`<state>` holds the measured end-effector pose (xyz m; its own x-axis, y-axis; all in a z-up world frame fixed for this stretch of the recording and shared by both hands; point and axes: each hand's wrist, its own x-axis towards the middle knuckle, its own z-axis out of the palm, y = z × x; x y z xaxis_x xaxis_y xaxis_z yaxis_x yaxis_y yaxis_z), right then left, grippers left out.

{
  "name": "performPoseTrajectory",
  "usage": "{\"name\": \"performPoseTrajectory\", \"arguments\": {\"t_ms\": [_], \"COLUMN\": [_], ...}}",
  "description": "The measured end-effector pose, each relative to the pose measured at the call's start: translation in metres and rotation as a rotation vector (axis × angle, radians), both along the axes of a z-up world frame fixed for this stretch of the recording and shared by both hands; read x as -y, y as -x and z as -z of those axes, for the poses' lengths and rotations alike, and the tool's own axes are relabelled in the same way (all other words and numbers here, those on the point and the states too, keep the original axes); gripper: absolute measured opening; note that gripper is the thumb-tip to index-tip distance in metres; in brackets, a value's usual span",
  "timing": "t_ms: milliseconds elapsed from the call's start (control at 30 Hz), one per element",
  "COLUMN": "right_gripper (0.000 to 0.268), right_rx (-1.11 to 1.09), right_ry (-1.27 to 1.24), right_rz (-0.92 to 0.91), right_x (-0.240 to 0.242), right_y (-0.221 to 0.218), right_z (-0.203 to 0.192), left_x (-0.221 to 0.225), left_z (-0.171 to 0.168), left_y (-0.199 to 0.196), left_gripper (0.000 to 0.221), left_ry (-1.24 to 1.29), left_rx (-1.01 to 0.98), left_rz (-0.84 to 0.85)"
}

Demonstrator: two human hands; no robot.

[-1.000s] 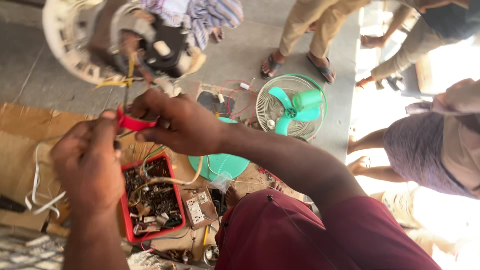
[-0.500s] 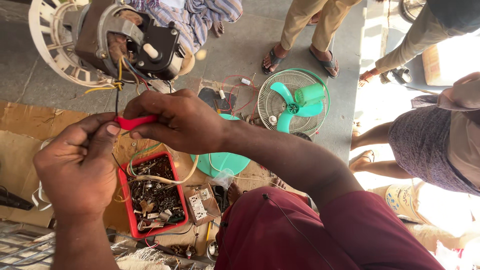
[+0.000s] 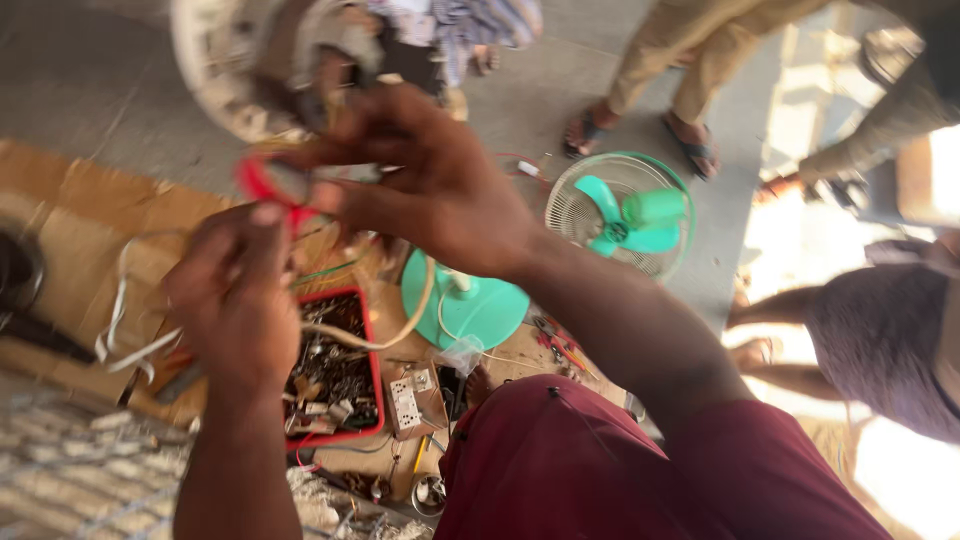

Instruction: The person wraps red electrical tape around multiple exposed wire ends on a fan motor assembly. The hands repeatedly pull tape, wrap it tightly around the wires, and tear it off to insulate the connections.

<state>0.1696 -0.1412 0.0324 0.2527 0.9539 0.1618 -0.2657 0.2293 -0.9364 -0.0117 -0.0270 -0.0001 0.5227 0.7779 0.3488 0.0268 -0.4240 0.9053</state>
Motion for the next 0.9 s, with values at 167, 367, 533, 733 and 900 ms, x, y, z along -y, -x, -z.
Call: {"name": "performPoseTrajectory", "arguments": {"t_ms": [167,367,533,733,900], "right_gripper": [0.050,0.039,0.033,0.033,0.031], "right_rx": [0.666,0.462,0.192,-0.450,0.242], "right_ry": [-0.112,-0.074,-0.088,-0.150,0.030], "right_rz": [0.135,0.140,0.158,-0.047,0.198], "right_x": [-0.007,-0.005,0.004,0.011,0.008], "right_y": [0.016,0.008,0.007,0.007,0.016], "right_z": [0.036,0.072,0.051,-0.009,-0.002], "left_x": [-0.011,-0.011,-0.005,-0.001,-0.005], "left_z": [0.006,0.000,-0.004,0.005,0.010], "left_y": [-0.005,0.004,0.005,0.003,-0.010], "left_gripper": [0.033,0.015,0.016,0.006,0.044], "left_ry": [0.497,0.018,-0.419,-0.426,0.044], "left_rx": [-0.027,0.077,0.043,0.073,-0.051], "left_rz": [0.058,0.118,0.050,0.058,-0.059]}}
